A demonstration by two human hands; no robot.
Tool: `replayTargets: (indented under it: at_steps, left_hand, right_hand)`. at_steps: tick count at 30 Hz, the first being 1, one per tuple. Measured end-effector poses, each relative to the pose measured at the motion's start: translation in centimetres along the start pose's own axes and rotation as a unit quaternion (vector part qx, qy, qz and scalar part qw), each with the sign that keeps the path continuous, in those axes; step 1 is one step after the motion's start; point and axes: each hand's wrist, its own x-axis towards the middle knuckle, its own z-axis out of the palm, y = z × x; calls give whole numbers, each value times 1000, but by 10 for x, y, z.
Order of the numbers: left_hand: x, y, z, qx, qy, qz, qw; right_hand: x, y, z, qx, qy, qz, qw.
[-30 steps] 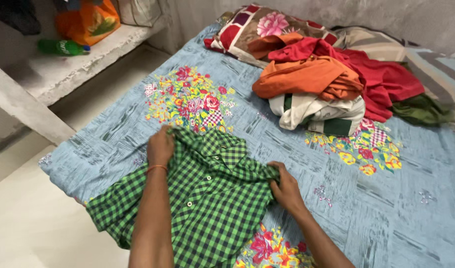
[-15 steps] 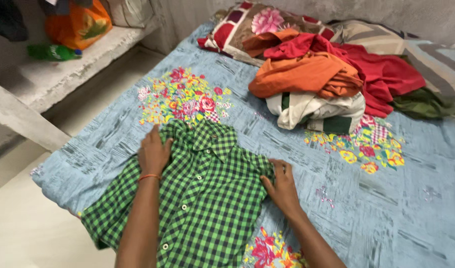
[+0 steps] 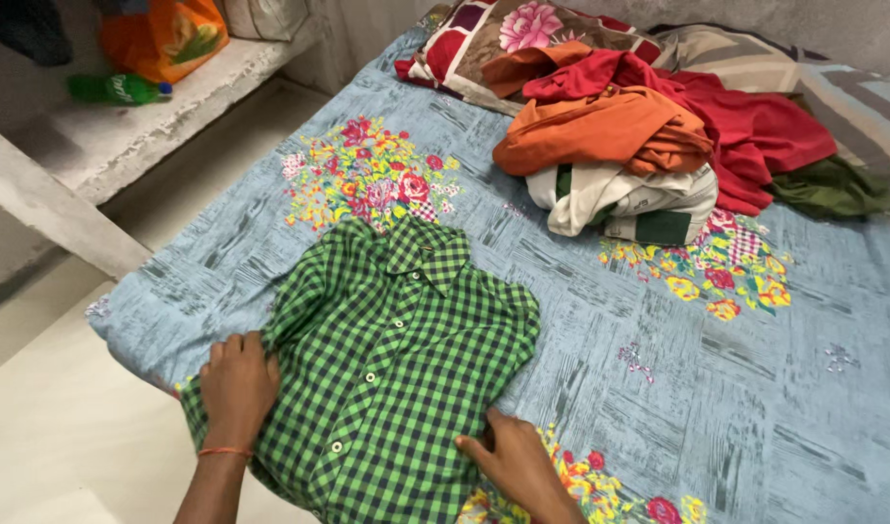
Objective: The person irons a green checkered shirt laid flat on a bed, smoothing the fabric with one hand while moving the iron with the other. The person then folds the shirt and begins ironing an orange shirt.
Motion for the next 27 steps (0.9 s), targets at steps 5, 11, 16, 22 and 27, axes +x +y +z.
replayTargets:
  at_steps: [5,11,16,22,27]
  left_hand:
    - [32,-59,16,-252,-48,-112,960]
    - [59,-82,-8,-188,-275,-171,927]
    - [51,-4,-17,-172,84,56,980]
    - [105,105,12,-124,48,-5,991]
    - [139,127,63,-99,-13,-49,994]
  right_hand:
    - [2,-3,13,216,-35,126,968]
    - [-6,0,-4,-120,147,-47,981]
    - [31,-29,-28,-156,252,-200,934]
    - [85,-30,-17,-259,195,-92,941]
    - [99,0,-11,-279,148,-23,948]
